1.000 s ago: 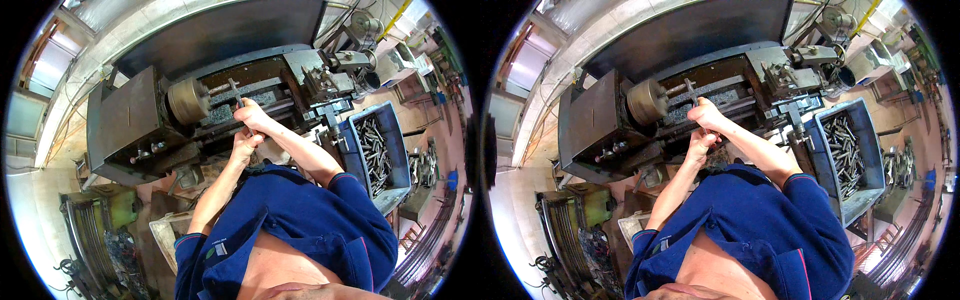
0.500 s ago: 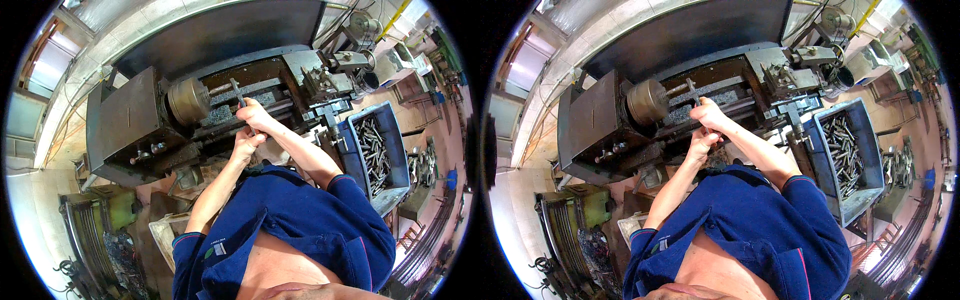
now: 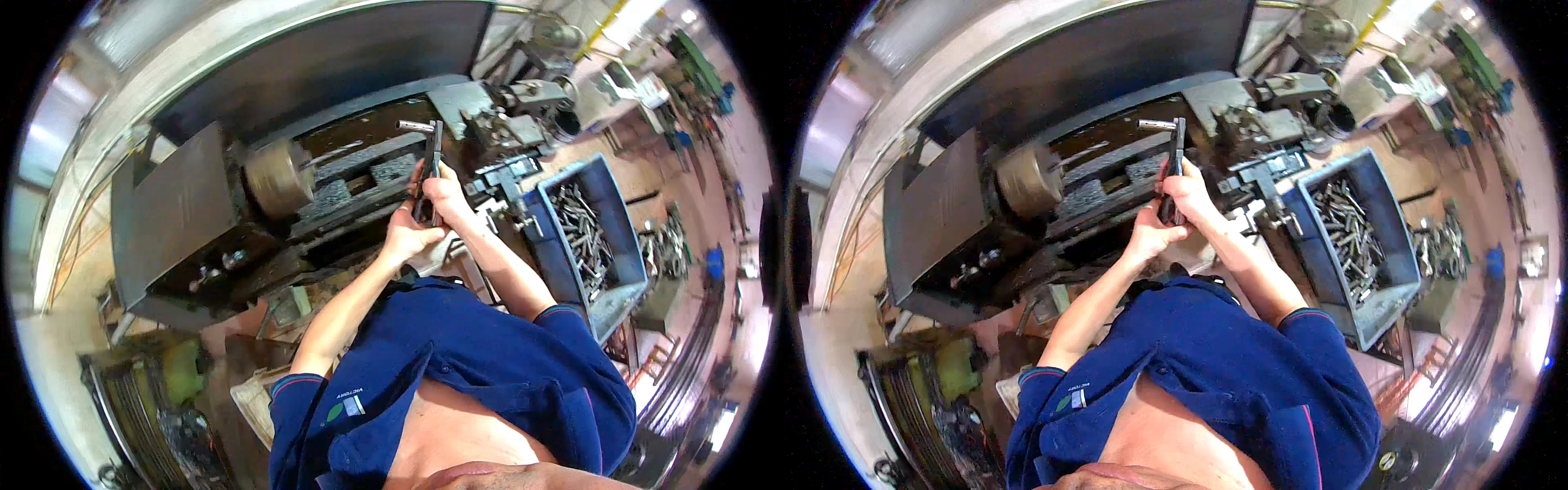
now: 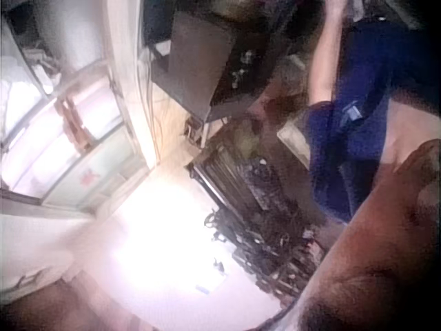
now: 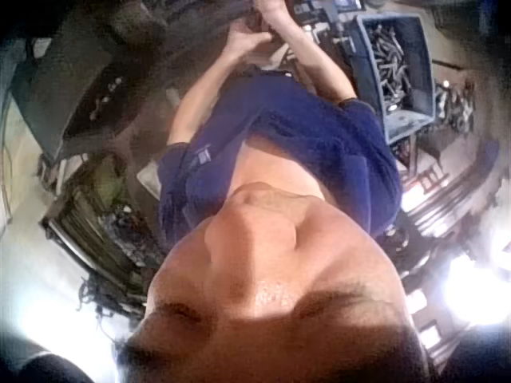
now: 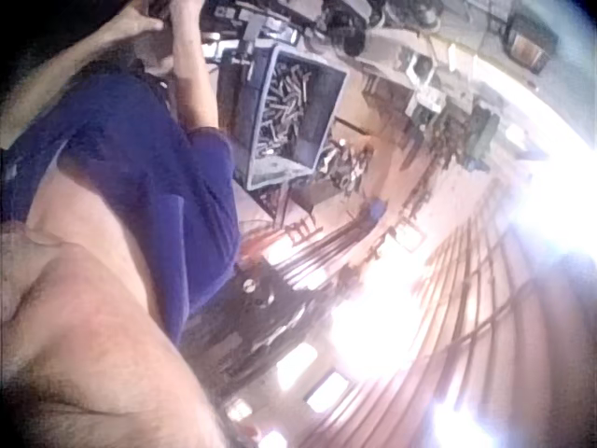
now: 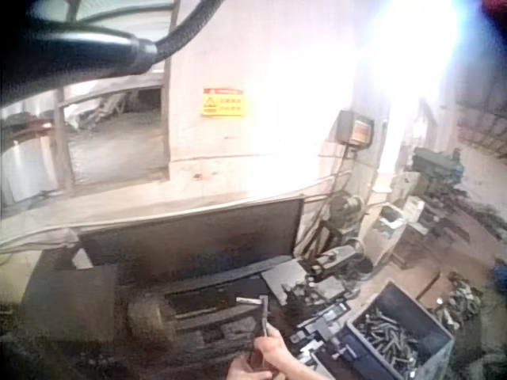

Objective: The person repeatedly picks up metal rods from a crate, inserts them into a lathe, and operates the machine to machine the rods. After each cycle, the person removes the finished rod and places it into a blue bin. The process is repeated continuously throughout the video.

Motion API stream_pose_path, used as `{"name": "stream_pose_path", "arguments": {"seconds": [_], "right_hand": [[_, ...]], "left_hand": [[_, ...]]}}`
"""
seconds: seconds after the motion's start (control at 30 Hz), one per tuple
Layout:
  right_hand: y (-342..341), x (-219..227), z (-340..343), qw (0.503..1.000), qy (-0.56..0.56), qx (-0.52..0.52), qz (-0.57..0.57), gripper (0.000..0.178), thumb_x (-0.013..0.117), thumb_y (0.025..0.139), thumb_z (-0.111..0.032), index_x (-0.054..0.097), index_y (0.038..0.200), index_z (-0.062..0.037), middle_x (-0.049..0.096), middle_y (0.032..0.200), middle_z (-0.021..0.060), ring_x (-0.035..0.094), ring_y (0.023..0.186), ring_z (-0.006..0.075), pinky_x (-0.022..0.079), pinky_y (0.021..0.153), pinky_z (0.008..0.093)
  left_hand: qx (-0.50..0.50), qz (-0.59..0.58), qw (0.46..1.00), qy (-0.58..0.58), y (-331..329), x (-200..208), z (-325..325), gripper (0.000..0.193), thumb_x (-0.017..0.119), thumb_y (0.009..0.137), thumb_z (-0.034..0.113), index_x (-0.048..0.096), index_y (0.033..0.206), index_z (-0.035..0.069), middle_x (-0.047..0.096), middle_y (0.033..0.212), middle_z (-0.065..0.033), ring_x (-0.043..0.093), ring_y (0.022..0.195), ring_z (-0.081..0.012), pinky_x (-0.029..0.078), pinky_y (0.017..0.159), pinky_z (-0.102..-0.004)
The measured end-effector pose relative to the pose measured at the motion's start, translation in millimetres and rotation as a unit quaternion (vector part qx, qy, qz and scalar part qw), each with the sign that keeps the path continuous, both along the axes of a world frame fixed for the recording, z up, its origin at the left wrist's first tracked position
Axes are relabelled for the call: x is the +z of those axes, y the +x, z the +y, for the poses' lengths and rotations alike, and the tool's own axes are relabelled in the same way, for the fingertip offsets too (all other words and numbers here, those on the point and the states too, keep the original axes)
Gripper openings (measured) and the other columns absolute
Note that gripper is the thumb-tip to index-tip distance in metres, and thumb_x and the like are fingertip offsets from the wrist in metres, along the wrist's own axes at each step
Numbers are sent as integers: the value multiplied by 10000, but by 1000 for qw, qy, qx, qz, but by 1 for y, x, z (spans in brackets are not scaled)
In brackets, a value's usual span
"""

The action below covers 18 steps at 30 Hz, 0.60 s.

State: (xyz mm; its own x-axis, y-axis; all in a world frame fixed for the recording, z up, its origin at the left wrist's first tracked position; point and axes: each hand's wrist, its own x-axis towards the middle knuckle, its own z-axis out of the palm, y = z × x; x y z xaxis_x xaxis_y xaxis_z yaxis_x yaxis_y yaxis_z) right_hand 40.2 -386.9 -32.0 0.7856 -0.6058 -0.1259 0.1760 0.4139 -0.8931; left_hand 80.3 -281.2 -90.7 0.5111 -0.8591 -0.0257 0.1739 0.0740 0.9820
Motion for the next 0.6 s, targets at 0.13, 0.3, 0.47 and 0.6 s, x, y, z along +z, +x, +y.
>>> {"name": "stream_pose_path", "arguments": {"seconds": [0.13, 0.3, 0.47, 0.6], "right_hand": [[-45, -9, 0, 998, -55, -20, -38, 504, 505, 597, -22, 505, 1101, -18, 598, 965, 82, 569, 846, 159, 452, 766, 279], [-96, -8, 16, 993, -26, -86, -70, 492, 451, 644, -1, 500, 1133, 0, 603, 1006, 96, 588, 866, 182, 452, 819, 299], [-138, -22, 14, 989, -12, -109, -100, 360, 532, 703, -41, 542, 1060, 3, 616, 951, 122, 596, 854, 204, 462, 819, 336], [-158, -33, 30, 965, 56, -245, -77, 227, 560, 746, -86, 561, 955, 1, 615, 870, 107, 593, 794, 200, 470, 773, 336]], "left_hand": [[51, -318, 941, 106, -18, 37, 2, 773, 794, 469, 274, 455, 1109, 2, 553, 994, -136, 562, 923, -256, 461, 791, -342], [35, -432, 890, 137, -55, 27, 7, 872, 776, 431, 281, 397, 1137, -64, 473, 1002, -171, 506, 935, -340, 447, 790, -405], [-21, -447, 890, 92, -87, 24, 9, 941, 790, 440, 298, 364, 1187, -85, 466, 1064, -200, 495, 972, -359, 434, 814, -410], [-138, -447, 870, 156, -96, 19, 14, 978, 807, 436, 332, 364, 1241, -4, 492, 1078, -176, 531, 946, -325, 454, 802, -386]]}}
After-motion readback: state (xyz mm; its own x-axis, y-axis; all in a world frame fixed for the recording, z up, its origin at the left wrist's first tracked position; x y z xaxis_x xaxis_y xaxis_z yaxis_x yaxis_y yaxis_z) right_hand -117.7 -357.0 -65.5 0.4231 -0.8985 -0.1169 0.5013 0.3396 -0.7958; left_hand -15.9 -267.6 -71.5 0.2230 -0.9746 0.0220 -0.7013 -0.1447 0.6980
